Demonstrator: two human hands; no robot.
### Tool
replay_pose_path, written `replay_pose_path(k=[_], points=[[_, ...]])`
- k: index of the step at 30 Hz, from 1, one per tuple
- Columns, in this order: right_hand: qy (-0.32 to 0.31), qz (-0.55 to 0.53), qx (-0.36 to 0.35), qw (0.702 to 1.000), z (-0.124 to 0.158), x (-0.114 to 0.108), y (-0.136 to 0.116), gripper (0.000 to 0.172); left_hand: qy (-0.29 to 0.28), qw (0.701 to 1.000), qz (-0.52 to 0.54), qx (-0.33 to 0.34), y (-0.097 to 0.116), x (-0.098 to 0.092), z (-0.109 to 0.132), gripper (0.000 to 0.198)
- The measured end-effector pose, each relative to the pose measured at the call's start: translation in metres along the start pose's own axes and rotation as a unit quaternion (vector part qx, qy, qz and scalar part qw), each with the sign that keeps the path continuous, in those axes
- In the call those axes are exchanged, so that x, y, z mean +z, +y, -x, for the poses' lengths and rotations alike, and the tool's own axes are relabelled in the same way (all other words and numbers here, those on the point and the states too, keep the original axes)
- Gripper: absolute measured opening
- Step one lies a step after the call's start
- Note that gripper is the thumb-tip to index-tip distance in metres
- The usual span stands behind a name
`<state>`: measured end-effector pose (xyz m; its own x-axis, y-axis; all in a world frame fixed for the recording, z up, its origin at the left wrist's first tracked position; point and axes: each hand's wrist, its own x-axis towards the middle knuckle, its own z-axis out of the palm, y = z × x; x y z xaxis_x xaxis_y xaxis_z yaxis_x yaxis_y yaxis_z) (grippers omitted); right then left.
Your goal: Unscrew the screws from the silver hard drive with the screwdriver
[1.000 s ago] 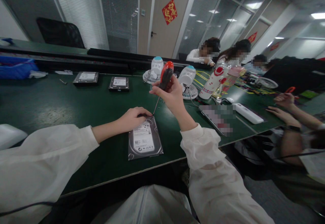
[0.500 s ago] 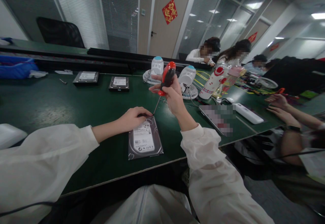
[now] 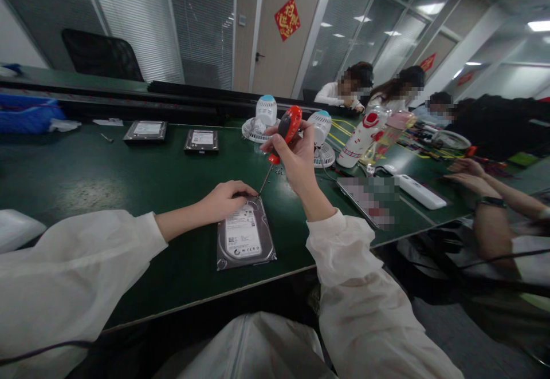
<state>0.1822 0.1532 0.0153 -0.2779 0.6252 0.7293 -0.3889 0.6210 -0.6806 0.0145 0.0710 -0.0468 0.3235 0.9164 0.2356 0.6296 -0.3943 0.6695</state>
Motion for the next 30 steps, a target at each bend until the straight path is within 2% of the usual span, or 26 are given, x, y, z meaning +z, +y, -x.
replay_pose_path(k=[4,8,14,20,26,30], points=[[-0.003,-0.041,0.029,0.999,-0.0005,-0.0004,0.0,0.048,-0.001,1.0,0.003,-0.003,-0.0012,0.0,0.0007,0.037],[-0.009,-0.084,0.041,0.996,-0.0008,-0.002,-0.0002,0.04,-0.002,1.0,0.006,-0.007,-0.0003,-0.0005,0.0014,0.037],[-0.007,-0.068,0.027,0.997,-0.0011,-0.0004,-0.0019,0.034,-0.004,1.0,0.007,-0.008,0.0018,-0.0015,0.0015,0.037],[0.006,-0.02,0.01,1.0,-0.001,0.0004,-0.0021,0.043,-0.004,1.0,0.012,-0.009,-0.0009,-0.0009,0.0013,0.037],[-0.017,-0.086,0.041,0.995,-0.0017,-0.0035,0.0001,0.038,-0.003,1.0,0.012,-0.005,-0.0016,-0.0004,0.0011,0.037],[-0.005,-0.069,0.039,0.997,-0.002,-0.0013,-0.003,0.036,0.003,1.0,0.01,-0.003,-0.0021,0.0006,0.0003,0.037]])
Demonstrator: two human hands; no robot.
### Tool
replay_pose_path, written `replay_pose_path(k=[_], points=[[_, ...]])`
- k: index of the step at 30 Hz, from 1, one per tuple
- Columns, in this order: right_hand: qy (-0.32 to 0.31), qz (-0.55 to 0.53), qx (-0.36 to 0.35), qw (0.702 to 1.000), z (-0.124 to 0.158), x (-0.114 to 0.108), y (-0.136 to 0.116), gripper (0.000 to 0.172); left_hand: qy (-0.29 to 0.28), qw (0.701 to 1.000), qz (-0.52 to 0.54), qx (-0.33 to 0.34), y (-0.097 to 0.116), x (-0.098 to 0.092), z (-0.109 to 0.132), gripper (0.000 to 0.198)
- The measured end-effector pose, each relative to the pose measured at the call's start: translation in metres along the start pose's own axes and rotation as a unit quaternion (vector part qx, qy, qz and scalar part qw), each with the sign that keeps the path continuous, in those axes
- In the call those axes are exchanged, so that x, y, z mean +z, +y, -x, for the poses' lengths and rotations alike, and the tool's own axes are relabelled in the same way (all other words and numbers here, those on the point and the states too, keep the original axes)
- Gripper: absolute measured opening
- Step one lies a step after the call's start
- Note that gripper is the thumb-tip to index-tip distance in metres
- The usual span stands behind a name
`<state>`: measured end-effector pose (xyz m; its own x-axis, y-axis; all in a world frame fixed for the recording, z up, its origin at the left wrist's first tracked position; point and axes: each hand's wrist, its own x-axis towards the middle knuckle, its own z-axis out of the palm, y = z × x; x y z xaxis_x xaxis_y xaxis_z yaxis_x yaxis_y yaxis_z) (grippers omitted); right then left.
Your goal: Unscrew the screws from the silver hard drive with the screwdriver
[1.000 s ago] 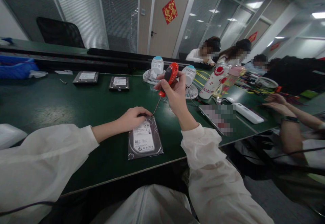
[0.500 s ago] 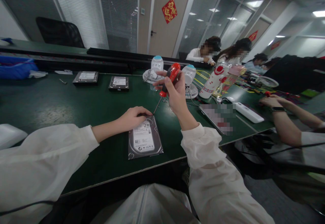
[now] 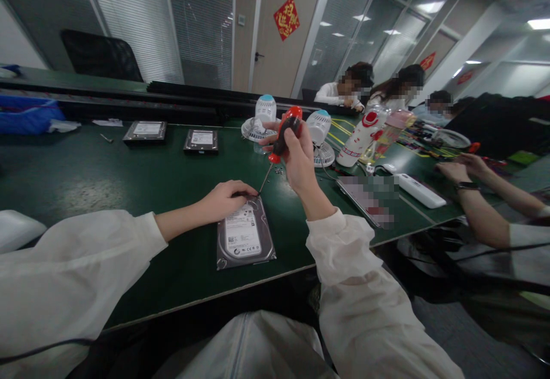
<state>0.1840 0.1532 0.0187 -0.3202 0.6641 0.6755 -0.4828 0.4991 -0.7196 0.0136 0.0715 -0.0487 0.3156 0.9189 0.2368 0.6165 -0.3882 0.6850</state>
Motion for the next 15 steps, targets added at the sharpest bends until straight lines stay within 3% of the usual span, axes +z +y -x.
replay_pose_path(k=[5,11,15], points=[[0.036,0.032,-0.023,0.999,0.0005,0.0033,-0.0018,0.043,-0.001,1.0,-0.001,0.002,0.0013,0.0001,0.0001,0.037],[-0.002,-0.025,0.002,1.0,0.0002,-0.0027,0.0005,0.036,-0.004,1.0,0.0,-0.001,0.003,-0.0018,0.0015,0.037],[-0.002,-0.002,0.001,1.0,0.0002,-0.0021,-0.0012,0.032,-0.006,1.0,0.001,0.002,-0.001,-0.0009,0.001,0.036]])
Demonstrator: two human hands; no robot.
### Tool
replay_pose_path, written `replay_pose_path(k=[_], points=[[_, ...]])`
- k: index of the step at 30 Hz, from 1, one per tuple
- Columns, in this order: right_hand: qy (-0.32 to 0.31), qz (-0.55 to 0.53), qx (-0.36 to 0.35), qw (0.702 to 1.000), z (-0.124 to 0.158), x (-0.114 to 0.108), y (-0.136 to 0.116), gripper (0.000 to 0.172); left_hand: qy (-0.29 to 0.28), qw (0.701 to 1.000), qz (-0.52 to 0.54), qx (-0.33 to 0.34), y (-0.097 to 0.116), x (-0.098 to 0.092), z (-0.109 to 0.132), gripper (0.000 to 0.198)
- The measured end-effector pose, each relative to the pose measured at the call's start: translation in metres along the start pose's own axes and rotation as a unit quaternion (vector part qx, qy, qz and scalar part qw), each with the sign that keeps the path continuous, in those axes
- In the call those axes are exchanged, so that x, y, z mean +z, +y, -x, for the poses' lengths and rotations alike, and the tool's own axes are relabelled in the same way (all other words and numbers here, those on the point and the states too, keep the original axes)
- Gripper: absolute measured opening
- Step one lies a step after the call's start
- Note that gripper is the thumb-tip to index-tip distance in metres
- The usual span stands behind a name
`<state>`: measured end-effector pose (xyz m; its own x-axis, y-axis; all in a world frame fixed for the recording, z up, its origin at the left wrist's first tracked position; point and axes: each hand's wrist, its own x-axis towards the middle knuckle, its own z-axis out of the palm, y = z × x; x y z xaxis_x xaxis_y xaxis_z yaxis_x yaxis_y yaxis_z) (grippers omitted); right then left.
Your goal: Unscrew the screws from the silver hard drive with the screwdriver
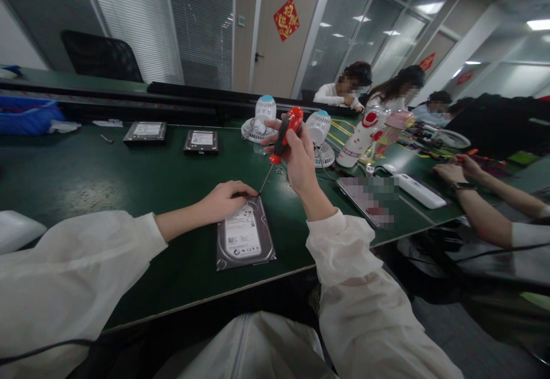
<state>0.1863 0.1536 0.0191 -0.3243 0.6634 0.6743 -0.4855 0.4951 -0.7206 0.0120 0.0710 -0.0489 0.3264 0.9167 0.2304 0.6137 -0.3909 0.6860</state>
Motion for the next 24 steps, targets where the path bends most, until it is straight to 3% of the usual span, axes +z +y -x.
replay_pose_path(k=[5,12,17,20,24], points=[[0.021,0.04,-0.017,0.999,0.0009,0.0046,-0.0022,0.04,0.002,1.0,-0.004,0.003,-0.002,0.0009,-0.0006,0.035],[-0.013,-0.024,0.02,0.999,-0.0006,-0.0006,0.0002,0.045,0.0,1.0,-0.003,0.0,0.0023,-0.0006,0.0001,0.036],[-0.006,0.034,-0.006,0.999,0.0005,0.0025,-0.0021,0.037,0.005,1.0,-0.003,-0.002,-0.0005,0.0011,-0.001,0.036],[0.007,0.059,-0.032,0.998,0.0013,0.0047,-0.0023,0.041,0.003,1.0,-0.001,0.0,-0.0027,0.0017,-0.0012,0.036],[0.011,0.066,-0.015,0.998,0.0013,0.0042,-0.0009,0.044,-0.001,1.0,0.002,-0.003,-0.0021,0.0007,-0.0006,0.035]])
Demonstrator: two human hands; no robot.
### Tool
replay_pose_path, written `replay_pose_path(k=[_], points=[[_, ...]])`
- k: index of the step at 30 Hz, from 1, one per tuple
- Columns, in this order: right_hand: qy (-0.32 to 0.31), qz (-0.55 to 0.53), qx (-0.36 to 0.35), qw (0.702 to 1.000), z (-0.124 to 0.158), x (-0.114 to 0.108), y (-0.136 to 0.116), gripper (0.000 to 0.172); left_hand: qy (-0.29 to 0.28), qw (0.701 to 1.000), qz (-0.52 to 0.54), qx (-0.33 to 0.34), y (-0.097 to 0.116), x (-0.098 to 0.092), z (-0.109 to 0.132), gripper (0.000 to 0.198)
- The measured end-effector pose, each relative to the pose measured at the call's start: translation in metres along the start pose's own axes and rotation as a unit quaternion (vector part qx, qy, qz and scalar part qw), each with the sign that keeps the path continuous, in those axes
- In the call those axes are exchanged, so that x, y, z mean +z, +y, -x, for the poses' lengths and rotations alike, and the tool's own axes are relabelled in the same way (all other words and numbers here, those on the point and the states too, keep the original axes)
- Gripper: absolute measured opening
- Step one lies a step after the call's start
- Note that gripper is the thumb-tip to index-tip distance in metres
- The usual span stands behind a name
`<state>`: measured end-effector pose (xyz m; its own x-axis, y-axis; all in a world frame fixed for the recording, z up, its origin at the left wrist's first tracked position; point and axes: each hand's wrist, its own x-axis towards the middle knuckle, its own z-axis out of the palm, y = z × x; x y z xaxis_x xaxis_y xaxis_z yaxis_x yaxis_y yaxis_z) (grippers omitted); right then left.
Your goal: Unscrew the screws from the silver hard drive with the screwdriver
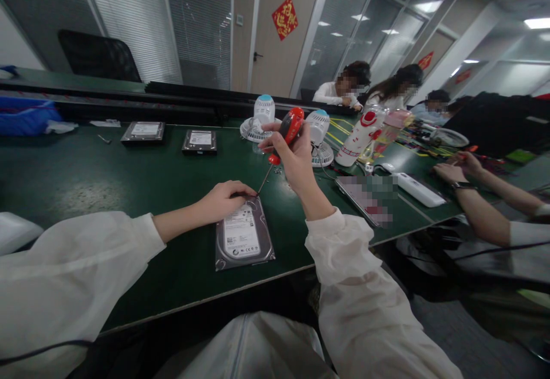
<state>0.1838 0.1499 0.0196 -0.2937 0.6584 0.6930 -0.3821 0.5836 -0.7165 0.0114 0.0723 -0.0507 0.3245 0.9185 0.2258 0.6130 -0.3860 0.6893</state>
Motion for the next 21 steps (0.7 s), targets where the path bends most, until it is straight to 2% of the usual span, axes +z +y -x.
replay_pose_path(k=[7,12,16,21], points=[[-0.025,-0.043,0.041,0.998,0.0002,-0.0041,0.0007,0.04,-0.005,1.0,-0.003,-0.003,0.0045,-0.002,0.0009,0.035],[-0.022,-0.029,0.015,0.999,0.0001,-0.001,0.0006,0.038,-0.002,1.0,-0.004,-0.003,0.0029,-0.0011,0.0004,0.036],[0.003,-0.02,0.005,1.0,0.0007,0.0031,-0.0015,0.044,0.0,1.0,-0.004,-0.006,0.005,-0.0009,0.0002,0.036],[0.008,-0.062,0.034,0.997,-0.0012,0.0015,0.0,0.054,0.005,1.0,-0.005,-0.009,0.0102,-0.0014,0.0004,0.036]])
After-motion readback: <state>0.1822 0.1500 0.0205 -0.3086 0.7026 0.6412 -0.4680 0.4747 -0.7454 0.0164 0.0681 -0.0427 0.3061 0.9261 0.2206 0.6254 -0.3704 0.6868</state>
